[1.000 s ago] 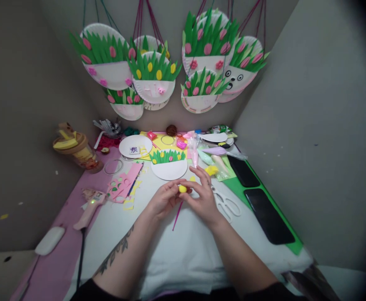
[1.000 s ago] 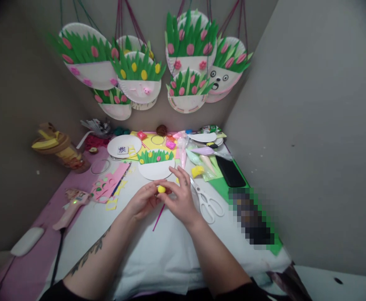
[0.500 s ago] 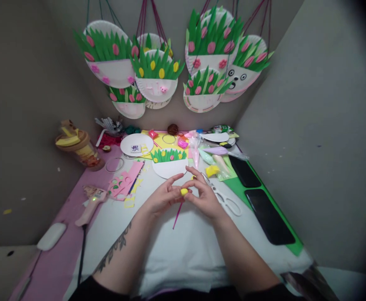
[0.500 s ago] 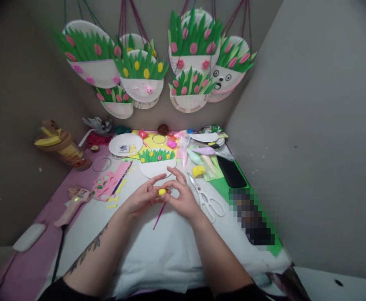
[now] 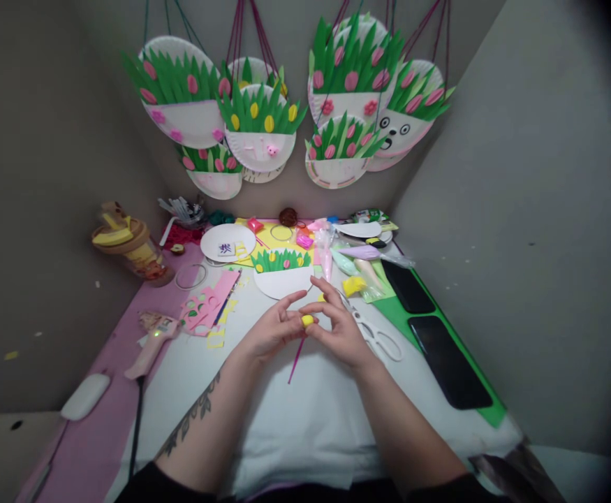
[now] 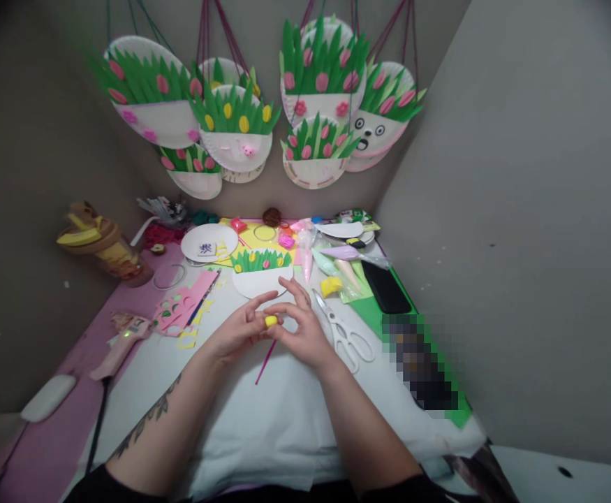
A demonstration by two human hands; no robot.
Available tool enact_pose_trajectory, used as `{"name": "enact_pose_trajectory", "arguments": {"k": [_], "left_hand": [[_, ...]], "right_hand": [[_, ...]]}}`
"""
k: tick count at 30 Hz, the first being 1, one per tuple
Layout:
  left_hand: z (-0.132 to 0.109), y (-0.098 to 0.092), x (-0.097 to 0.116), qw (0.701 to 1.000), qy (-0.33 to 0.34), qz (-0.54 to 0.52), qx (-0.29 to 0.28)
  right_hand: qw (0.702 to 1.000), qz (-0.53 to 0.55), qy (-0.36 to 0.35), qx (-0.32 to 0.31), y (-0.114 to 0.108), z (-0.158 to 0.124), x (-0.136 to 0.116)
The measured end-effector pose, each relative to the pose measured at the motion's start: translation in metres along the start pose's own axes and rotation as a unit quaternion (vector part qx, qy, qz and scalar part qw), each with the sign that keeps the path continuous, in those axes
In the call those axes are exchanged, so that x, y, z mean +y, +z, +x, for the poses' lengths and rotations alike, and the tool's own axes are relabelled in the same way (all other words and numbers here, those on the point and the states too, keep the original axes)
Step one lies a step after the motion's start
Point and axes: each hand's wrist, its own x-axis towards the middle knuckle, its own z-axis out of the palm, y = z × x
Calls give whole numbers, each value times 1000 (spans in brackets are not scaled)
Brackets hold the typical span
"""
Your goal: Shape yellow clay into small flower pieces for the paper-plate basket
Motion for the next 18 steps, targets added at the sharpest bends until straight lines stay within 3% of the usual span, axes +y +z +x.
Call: {"name": "enact_pose_trajectory", "arguments": {"k": [18], "left_hand": [[2, -2, -3, 1000, -3, -10, -7]], "right_hand": [[1000, -11, 0, 4, 1, 1, 0]]}}
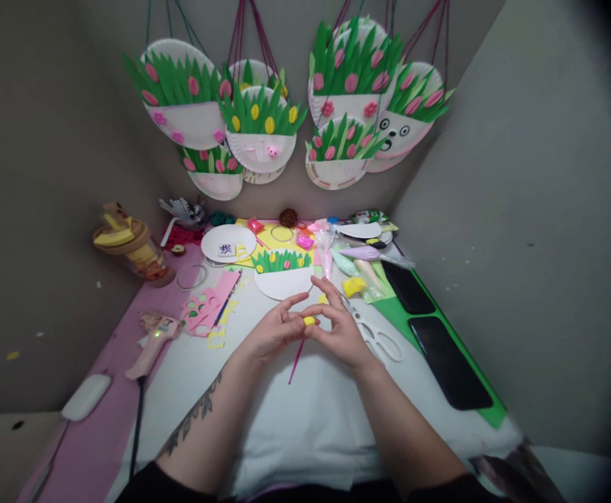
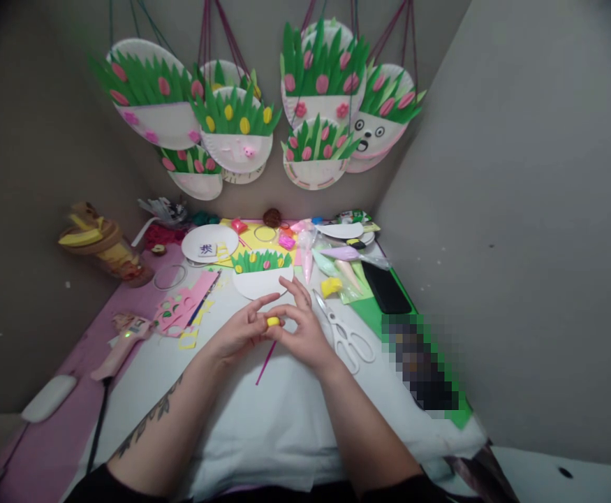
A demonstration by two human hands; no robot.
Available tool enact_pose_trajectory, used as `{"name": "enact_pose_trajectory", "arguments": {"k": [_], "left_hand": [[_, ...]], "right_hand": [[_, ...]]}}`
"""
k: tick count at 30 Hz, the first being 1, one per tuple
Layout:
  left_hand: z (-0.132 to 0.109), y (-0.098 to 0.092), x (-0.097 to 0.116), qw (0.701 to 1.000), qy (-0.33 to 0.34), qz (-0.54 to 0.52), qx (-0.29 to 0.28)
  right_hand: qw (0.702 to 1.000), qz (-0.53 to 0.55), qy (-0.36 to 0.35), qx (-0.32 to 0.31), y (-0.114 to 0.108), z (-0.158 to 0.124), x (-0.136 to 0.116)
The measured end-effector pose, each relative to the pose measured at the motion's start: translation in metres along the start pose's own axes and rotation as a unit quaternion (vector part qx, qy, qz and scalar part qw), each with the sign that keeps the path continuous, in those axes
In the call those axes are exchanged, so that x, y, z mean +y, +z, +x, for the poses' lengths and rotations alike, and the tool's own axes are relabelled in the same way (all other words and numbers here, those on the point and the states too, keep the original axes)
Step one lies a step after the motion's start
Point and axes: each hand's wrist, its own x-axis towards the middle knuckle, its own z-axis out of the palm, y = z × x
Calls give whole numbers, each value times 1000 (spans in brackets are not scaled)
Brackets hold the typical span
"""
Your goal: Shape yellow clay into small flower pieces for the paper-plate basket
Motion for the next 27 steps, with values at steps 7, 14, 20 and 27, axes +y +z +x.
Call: {"name": "enact_pose_trajectory", "arguments": {"k": [7, 14, 20, 27], "left_hand": [[1, -1, 0, 1000, -2, -16, -1], [-1, 2, 2, 1000, 0, -16, 10], [-2, 4, 4, 1000, -1, -26, 11], [-1, 1, 3, 1000, 5, -24, -1]], "right_hand": [[1000, -12, -1, -3, 1, 0, 1], [1000, -18, 6, -2, 1, 0, 0], [1000, -20, 1, 7, 0, 0, 1], [1000, 3, 3, 0, -1, 0, 2]]}}
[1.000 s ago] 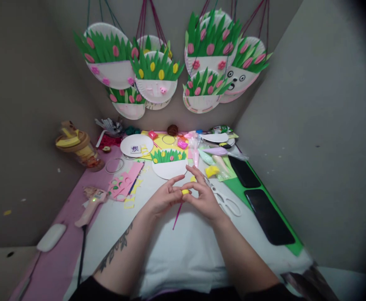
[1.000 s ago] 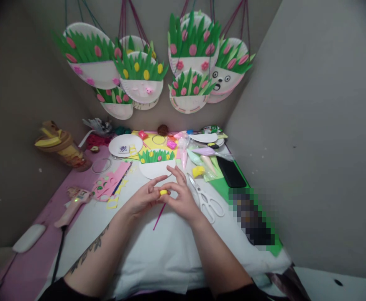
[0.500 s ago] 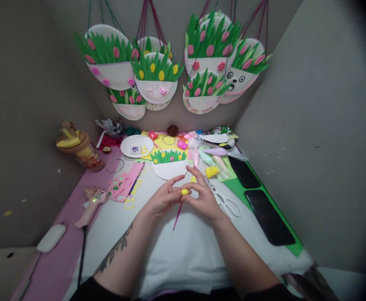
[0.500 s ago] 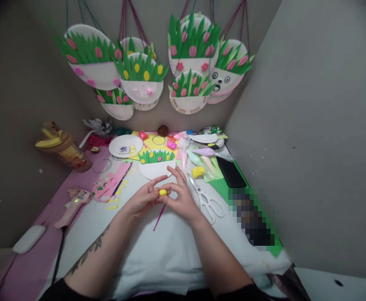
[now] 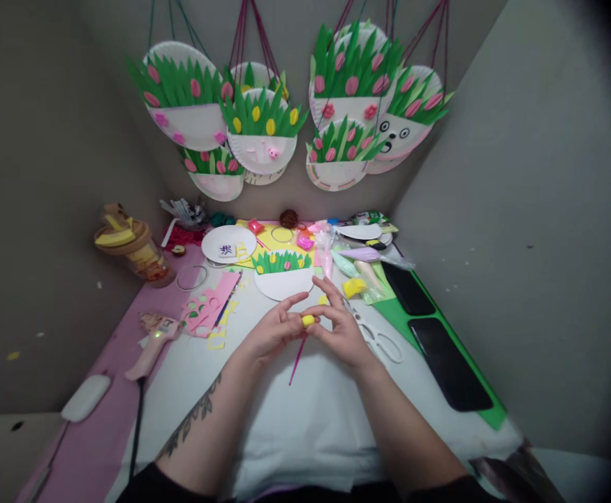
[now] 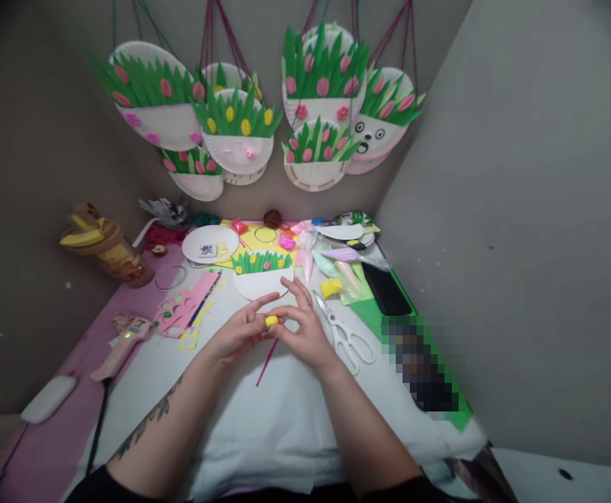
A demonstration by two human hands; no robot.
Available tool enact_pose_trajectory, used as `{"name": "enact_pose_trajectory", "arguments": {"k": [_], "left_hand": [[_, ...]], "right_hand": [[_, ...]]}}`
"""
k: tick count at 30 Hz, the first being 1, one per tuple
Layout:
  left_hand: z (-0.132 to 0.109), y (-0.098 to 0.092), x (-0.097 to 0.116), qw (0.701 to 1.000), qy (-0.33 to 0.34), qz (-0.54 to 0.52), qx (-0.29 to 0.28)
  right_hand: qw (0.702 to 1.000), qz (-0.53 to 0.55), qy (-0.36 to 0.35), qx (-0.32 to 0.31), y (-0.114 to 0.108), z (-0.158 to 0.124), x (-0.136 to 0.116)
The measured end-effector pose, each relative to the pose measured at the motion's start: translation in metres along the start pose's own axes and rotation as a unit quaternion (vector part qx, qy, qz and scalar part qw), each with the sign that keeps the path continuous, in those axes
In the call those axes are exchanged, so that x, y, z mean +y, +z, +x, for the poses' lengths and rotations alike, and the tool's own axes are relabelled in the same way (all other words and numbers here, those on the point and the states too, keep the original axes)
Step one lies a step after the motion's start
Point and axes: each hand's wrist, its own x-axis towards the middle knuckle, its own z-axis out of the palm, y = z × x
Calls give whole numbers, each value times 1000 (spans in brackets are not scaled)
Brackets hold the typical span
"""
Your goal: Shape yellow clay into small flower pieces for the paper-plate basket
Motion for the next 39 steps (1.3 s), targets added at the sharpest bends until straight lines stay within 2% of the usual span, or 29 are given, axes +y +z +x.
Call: {"name": "enact_pose_trajectory", "arguments": {"k": [18, 30, 39], "left_hand": [[2, -2, -5, 999, -2, 44, 8], [3, -2, -7, 998, 8, 52, 17], [3, -2, -7, 1000, 18, 7, -4]], "right_hand": [[998, 56, 11, 5, 2, -1, 6], [1000, 28, 1, -9, 3, 0, 2], [1000, 20, 7, -7, 4, 0, 0]]}}
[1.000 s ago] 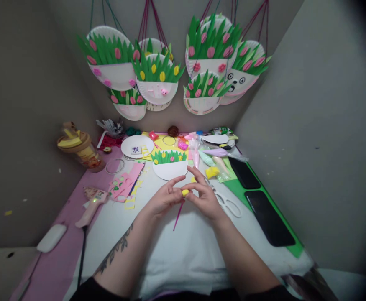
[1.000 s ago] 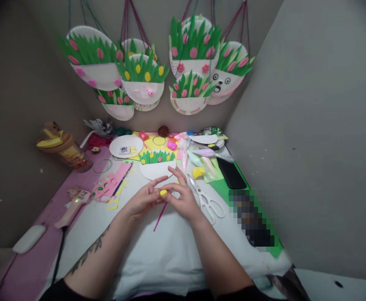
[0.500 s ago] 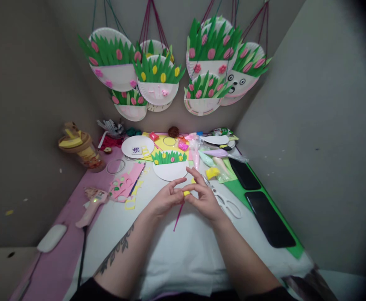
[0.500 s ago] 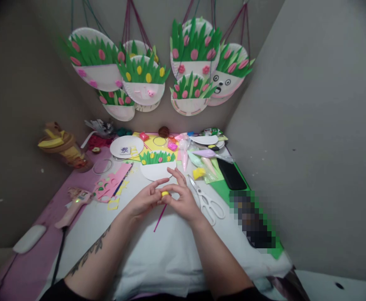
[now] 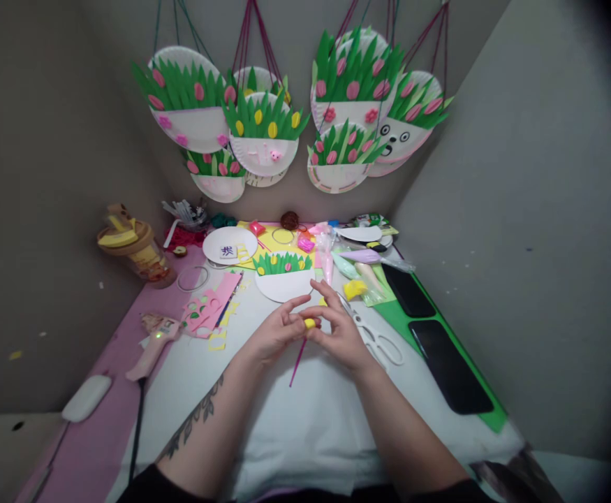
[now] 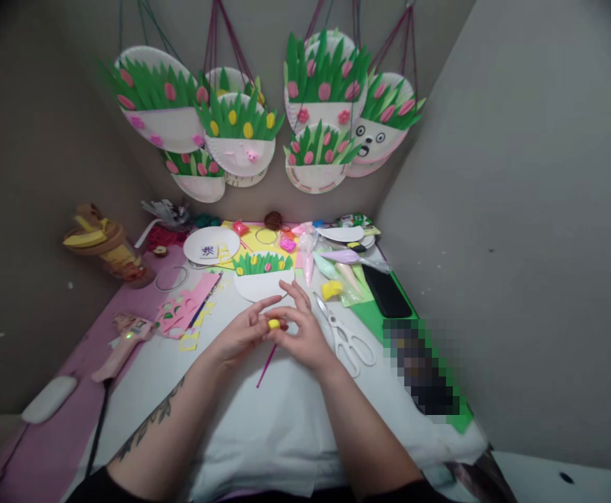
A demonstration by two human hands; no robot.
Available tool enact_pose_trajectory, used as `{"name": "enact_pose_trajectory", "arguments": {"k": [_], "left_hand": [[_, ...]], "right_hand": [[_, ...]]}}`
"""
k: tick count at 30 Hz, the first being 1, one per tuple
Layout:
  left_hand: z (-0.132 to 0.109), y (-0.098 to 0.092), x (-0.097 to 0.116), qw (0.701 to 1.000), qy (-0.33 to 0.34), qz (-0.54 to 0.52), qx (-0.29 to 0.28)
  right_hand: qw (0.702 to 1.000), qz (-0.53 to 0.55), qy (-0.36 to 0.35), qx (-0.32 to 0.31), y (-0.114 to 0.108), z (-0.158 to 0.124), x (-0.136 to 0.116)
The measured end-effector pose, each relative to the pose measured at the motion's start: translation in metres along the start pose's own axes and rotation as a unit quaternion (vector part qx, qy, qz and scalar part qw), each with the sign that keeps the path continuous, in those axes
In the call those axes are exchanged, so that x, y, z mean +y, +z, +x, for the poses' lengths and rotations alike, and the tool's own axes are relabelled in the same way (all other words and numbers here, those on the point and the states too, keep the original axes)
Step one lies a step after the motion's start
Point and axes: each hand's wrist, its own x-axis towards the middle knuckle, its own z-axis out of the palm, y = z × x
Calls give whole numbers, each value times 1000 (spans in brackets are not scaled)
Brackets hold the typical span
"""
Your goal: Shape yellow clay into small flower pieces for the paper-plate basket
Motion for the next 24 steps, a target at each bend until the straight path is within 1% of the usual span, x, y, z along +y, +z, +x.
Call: {"name": "enact_pose_trajectory", "arguments": {"k": [3, 10, 16, 20, 24], "left_hand": [[0, -1, 0, 1000, 0, 8, 0], [0, -1, -1, 1000, -6, 4, 14], [1, -2, -1, 1000, -8, 3, 0], [1, -3, -1, 1000, -13, 6, 12], [0, -3, 0, 1000, -19, -4, 9]], "right_hand": [[1000, -14, -2, 0, 0, 0, -1], [1000, -10, -7, 2, 1, 0, 1], [999, -33, -9, -3, 1, 0, 1], [999, -35, -10, -4, 1, 0, 1], [999, -37, -7, -4, 2, 0, 0]]}}
